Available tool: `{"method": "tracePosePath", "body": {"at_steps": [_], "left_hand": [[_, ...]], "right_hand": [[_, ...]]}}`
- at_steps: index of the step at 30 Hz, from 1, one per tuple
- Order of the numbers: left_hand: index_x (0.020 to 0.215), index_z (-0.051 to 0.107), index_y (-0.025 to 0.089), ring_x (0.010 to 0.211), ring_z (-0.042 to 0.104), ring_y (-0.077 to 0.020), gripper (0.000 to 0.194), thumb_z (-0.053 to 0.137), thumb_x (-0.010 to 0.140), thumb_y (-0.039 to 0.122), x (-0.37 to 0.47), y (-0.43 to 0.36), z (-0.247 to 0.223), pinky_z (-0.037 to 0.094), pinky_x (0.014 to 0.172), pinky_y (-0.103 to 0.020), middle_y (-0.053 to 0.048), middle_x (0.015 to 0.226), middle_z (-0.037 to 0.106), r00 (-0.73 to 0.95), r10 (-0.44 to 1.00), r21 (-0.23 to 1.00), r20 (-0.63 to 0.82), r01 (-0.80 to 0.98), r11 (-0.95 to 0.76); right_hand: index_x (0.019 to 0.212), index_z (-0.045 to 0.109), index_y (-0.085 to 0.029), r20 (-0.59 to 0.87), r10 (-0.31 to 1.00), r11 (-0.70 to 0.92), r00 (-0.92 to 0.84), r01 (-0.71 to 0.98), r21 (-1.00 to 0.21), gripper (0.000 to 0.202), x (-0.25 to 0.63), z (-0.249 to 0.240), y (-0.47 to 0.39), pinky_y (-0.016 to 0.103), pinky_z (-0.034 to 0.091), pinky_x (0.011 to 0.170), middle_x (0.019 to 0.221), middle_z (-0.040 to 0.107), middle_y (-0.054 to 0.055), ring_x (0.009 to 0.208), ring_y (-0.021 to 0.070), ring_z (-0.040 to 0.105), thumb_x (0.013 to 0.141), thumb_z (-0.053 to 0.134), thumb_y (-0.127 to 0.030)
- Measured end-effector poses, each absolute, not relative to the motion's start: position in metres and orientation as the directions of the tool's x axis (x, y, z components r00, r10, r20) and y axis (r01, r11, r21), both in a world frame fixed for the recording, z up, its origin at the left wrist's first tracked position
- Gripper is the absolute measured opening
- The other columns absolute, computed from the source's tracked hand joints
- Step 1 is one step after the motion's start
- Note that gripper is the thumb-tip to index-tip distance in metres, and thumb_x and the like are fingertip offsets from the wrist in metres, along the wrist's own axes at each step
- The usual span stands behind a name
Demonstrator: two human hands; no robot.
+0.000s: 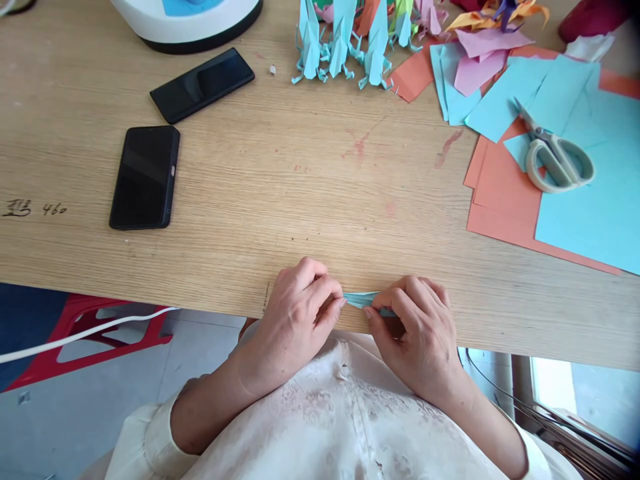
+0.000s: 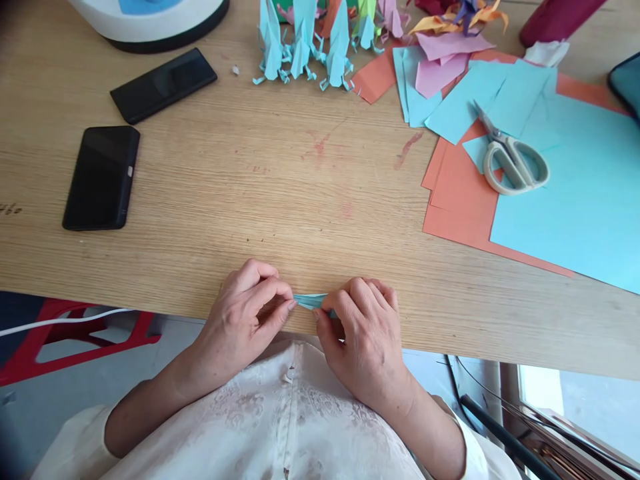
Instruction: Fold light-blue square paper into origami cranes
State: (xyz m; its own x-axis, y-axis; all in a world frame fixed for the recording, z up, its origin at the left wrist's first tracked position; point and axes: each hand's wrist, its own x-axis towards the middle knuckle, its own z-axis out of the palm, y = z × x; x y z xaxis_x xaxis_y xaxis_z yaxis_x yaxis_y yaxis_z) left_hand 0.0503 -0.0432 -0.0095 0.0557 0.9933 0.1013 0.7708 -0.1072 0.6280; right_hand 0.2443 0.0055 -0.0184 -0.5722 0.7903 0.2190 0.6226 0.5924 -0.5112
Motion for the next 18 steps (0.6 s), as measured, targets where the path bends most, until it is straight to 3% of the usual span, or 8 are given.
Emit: {"method": "tracePosePath", "body": {"at_steps": [11,18], "left_hand": [[0.082,0.052,0.018,0.083,0.053,-0.0155,0.013,0.055,0.087,0.006,0.052,-0.044,-0.012,0.044,0.077,-0.034,-0.003,0.09,0.051,0.029,0.989,0.61,0.144,0.785,-0.112],[0.078,0.05,0.018,0.083,0.051,-0.0161,0.015,0.054,0.089,0.008,0.055,-0.043,-0.002,0.043,0.076,-0.034,-0.003,0.092,0.051,-0.008,1.0,0.589,-0.002,0.808,0.008]], "right_hand": [[0.08,0.052,-0.021,0.195,0.796,0.576,-0.572,0.618,-0.535,0.015,0.244,-0.017,0.006,0.037,0.035,0.077,0.073,0.051,0.0,0.071,0.0176,0.047,0.094,0.056,-0.022],[0.084,0.059,-0.021,0.166,0.798,0.562,-0.58,0.616,-0.552,0.01,0.243,-0.015,0.006,0.037,0.033,0.079,0.076,0.052,0.0,0.074,0.0169,0.048,0.094,0.057,-0.018]]}}
